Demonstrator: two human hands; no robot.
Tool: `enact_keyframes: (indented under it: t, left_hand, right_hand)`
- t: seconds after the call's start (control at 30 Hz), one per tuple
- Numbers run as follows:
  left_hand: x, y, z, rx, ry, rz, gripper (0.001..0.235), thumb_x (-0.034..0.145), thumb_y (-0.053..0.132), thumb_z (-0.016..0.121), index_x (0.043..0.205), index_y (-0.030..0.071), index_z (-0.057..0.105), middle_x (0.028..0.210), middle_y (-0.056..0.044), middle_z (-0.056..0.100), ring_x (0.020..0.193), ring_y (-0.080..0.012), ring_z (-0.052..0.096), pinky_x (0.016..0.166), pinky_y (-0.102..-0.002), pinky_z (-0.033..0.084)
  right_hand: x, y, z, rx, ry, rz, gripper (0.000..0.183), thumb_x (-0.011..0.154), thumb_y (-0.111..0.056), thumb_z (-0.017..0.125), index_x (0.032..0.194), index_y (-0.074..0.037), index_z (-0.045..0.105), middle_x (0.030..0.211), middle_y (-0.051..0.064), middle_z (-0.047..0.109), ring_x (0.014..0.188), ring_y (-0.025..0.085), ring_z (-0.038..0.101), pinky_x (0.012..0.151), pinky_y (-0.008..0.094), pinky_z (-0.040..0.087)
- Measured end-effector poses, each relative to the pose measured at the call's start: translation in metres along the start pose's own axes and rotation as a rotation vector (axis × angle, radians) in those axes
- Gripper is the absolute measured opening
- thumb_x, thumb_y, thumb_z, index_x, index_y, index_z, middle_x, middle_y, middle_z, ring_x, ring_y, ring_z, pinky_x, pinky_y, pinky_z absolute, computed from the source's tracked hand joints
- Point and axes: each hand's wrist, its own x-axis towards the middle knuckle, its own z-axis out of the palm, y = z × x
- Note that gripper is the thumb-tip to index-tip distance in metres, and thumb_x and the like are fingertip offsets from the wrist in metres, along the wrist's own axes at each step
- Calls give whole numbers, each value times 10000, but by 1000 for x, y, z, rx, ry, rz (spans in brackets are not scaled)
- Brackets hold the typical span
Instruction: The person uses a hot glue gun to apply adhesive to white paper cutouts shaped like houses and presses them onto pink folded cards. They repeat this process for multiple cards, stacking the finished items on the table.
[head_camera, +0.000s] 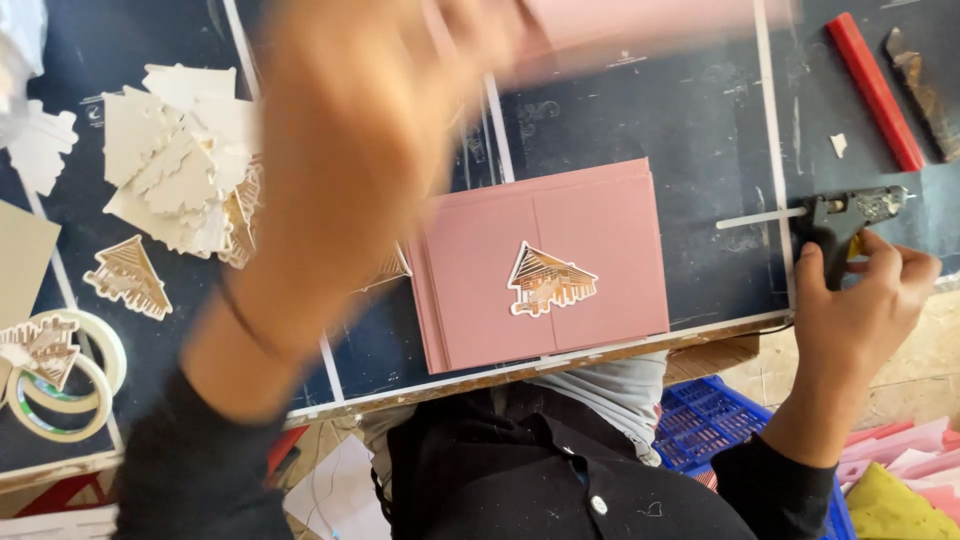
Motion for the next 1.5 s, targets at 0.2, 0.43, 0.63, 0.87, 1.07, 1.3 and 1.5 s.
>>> enact_keyframes:
  t: [0.2,0.43,0.63,0.87,1.07,1.3,1.5]
  left_hand:
    - [-90,134,-16,-204,36,-38,215,1031,183,996,1138,77,843,1067,41,714,909,-69,543,738,-248,401]
    - [-154,160,-1,-303,-215,-130,268,1069,77,826,1331,91,775,1179,-32,741,1022,-171,664,816,-313,502]
    - [-174,93,-13,-302,-171,-486,256,1037,-11,823,1278,37,753,1114,-116,776,948,-237,730,850,-354,651]
    - [-193,56,-17,-278,-322,-506,425,997,38,880,1398,5,743,1392,-183,720,1212,-320,725,1061,-440,641]
    - [-193,61,-19,-137,-104,-502,93,1056,-21,845,1131,-39,794,1008,-118,802,847,-208,766,732,-322,633]
    - [-186,65,-30,-187,-58,-569,181,1000,29,915,1150,-41,840,1009,-132,831,849,-248,772,737,-350,632]
    - [-151,81,-62,-496,98,-1105,195,1190,58,537,1188,-93,662,1008,-182,679,708,-240,723,562,-283,614]
  right_hand:
    - [0,19,13,-77,33,-43,364,1069,-65,935,1296,154,753,1262,276,648,918,367,710,814,521,560]
    - [-3,55,27,-221,-22,13,386,1139,-257,910,1350,15,735,1055,126,767,920,370,743,736,513,536]
    - [-7,8,-8,404,-85,278,201,1300,-126,691,1443,15,681,1269,129,706,1140,217,659,961,347,512]
    - [-10,-46,-45,1350,-219,578,515,903,-505,606,1341,-236,628,1422,-19,601,1038,76,607,961,243,475]
    - [-12,-111,-58,1659,-297,584,444,854,-440,722,1208,-180,663,1184,0,627,768,89,521,702,219,359]
    - [-36,-165,-62,1538,-362,384,475,1017,-532,774,1078,-81,637,980,126,637,656,166,565,591,236,454]
    - [-31,-195,-72,1391,-535,61,411,1044,-451,683,1116,-50,628,977,110,719,626,138,634,664,253,540]
